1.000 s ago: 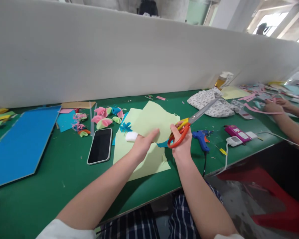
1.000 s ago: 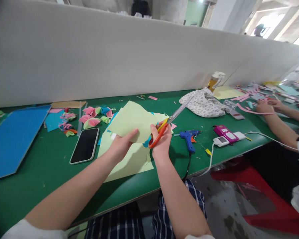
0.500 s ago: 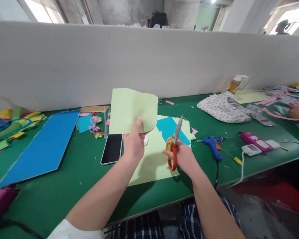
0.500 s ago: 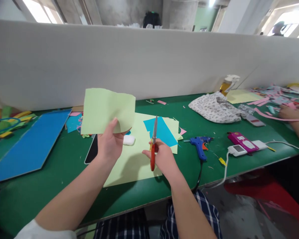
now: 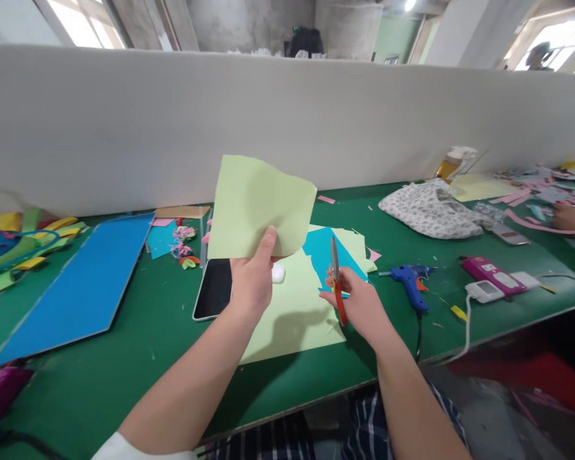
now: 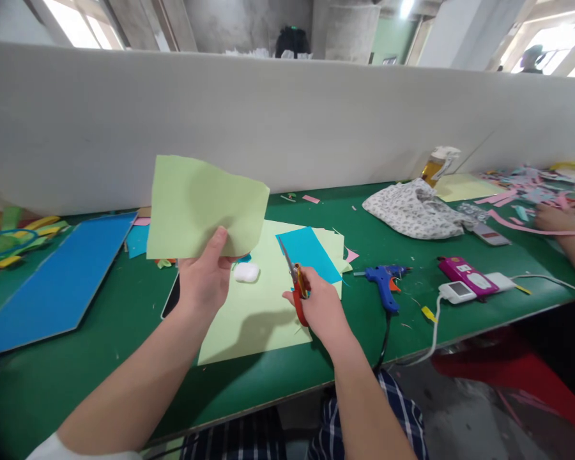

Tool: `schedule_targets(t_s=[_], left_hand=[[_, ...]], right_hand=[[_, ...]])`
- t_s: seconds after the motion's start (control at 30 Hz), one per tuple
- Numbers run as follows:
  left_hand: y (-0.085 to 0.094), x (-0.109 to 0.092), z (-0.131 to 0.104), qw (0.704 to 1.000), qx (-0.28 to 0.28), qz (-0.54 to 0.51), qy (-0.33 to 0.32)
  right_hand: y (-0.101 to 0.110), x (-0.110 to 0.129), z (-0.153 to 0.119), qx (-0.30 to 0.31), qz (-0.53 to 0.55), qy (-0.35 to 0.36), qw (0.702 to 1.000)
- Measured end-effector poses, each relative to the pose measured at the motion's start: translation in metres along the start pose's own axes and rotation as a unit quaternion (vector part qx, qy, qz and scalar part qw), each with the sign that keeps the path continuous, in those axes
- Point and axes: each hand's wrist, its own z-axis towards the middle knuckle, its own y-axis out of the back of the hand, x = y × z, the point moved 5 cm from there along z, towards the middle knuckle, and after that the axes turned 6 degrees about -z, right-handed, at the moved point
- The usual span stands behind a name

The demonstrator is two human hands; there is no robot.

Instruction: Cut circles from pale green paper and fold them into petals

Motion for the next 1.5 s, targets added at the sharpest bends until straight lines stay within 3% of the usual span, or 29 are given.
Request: schedule_targets(t_s=[0.1, 0.27, 0.43, 0.6, 0.97, 1.5], left_hand=[[0.001, 0.003, 0.006, 1.0, 0.017, 0.006, 0.01], [-0.001, 0.013, 0.005, 0.997, 0.06, -0.012, 0.041], [-0.003, 0.026, -0.005, 0.993, 0.063, -0.008, 0.096], [-0.004, 0.035, -0.012, 0.992, 0.054, 0.016, 0.116], [0.001, 0.054, -0.023, 0.989, 0.089, 0.065, 0.102], [0.001, 0.053, -0.023, 0.987, 0.102, 0.066, 0.107]], right_hand=[[0.002, -0.004, 0.0, -0.01, 0.044, -0.023, 0.999], [-0.001, 0.006, -0.001, -0.013, 0.187, 0.028, 0.982], [-0.014, 0.006, -0.001, -0.02, 0.264, 0.034, 0.964], [-0.02, 0.004, -0.005, -0.044, 0.255, 0.053, 0.964], [-0.02, 0.017, -0.012, -0.016, 0.251, 0.068, 0.966], [-0.018, 0.019, -0.016, -0.032, 0.256, 0.082, 0.963]])
